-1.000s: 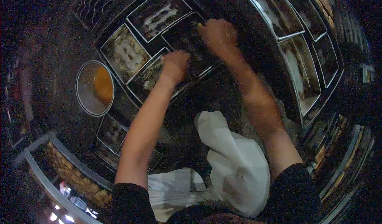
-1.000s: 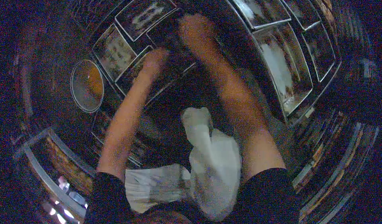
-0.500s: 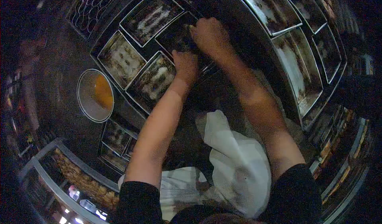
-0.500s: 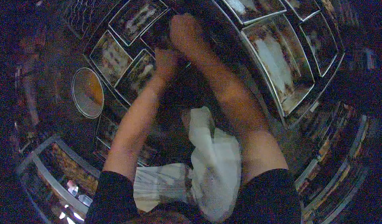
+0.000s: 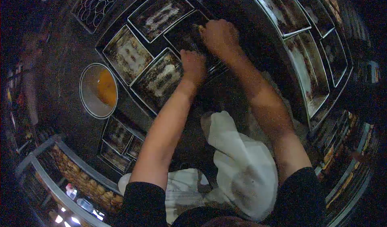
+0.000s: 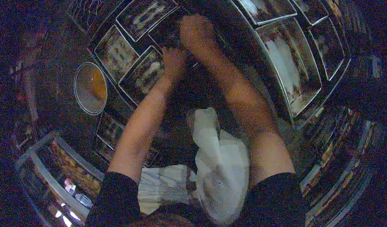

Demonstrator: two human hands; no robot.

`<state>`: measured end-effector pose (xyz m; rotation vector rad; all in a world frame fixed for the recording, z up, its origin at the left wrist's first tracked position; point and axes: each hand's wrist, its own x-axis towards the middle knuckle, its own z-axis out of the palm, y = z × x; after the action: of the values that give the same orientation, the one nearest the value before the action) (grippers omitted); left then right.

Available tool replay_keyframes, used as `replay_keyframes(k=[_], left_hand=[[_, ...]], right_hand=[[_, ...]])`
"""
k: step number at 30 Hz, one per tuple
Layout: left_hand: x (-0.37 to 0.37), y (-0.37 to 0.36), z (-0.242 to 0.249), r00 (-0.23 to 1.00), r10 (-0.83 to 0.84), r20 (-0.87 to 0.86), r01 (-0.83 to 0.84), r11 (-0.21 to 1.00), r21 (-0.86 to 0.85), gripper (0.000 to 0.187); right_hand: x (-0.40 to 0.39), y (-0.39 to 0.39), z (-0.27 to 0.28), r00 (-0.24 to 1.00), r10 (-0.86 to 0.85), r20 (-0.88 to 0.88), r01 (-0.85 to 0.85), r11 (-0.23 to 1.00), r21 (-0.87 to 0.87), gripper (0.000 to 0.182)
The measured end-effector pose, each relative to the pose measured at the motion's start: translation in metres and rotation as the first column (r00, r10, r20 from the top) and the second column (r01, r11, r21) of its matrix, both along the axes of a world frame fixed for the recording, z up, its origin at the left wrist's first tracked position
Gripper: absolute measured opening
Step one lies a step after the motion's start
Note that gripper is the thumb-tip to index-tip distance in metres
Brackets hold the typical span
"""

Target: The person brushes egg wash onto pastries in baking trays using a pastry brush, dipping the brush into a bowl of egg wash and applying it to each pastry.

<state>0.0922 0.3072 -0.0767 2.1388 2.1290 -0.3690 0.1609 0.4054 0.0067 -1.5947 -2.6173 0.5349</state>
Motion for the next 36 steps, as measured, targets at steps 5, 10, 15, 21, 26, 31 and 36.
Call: replay_keyframes(k=[5, 10, 15, 21, 26, 31, 36], left_hand=[[-0.009, 0.007, 0.031, 0.977, 0.094, 0.191, -0.068, 0.988, -0.136, 0.025], [-0.034, -0.031, 0.041, 0.58, 0.166, 0.797, -0.368, 0.927, 0.074, 0.027], [-0.036, -0.086, 0.077, -0.18, 0.538, 0.824, -0.374, 0.737, -0.563, 0.03], [-0.041, -0.155, 0.067, -0.704, 0.504, 0.5, -0.085, 0.639, -0.764, 0.035], [-0.046, -0.212, 0.061, -0.354, 0.641, 0.681, -0.133, 0.686, -0.715, 0.031], [-0.051, -0.262, 0.051, 0.565, 0.644, 0.516, -0.123, 0.685, -0.718, 0.032], [-0.05, -0.253, 0.057, 0.419, 0.575, 0.703, -0.332, 0.818, -0.471, 0.028]], right_hand=[[0.003, 0.004, -0.003, 1.0, -0.024, 0.005, 0.024, 1.0, 0.004, 0.037], [0.005, 0.0, 0.015, 0.999, -0.032, -0.044, 0.03, 0.998, -0.054, 0.038], [0.007, 0.002, 0.018, 0.999, 0.021, -0.048, -0.024, 0.997, -0.069, 0.039], [0.005, 0.002, 0.006, 0.998, 0.005, 0.058, -0.004, 1.0, -0.003, 0.038], [0.003, -0.002, 0.018, 0.992, 0.022, 0.128, -0.019, 1.0, -0.023, 0.035], [0.004, -0.001, 0.008, 0.986, 0.06, 0.155, -0.073, 0.994, 0.082, 0.033], [0.003, -0.006, 0.02, 0.978, 0.06, 0.2, -0.086, 0.989, 0.122, 0.033]])
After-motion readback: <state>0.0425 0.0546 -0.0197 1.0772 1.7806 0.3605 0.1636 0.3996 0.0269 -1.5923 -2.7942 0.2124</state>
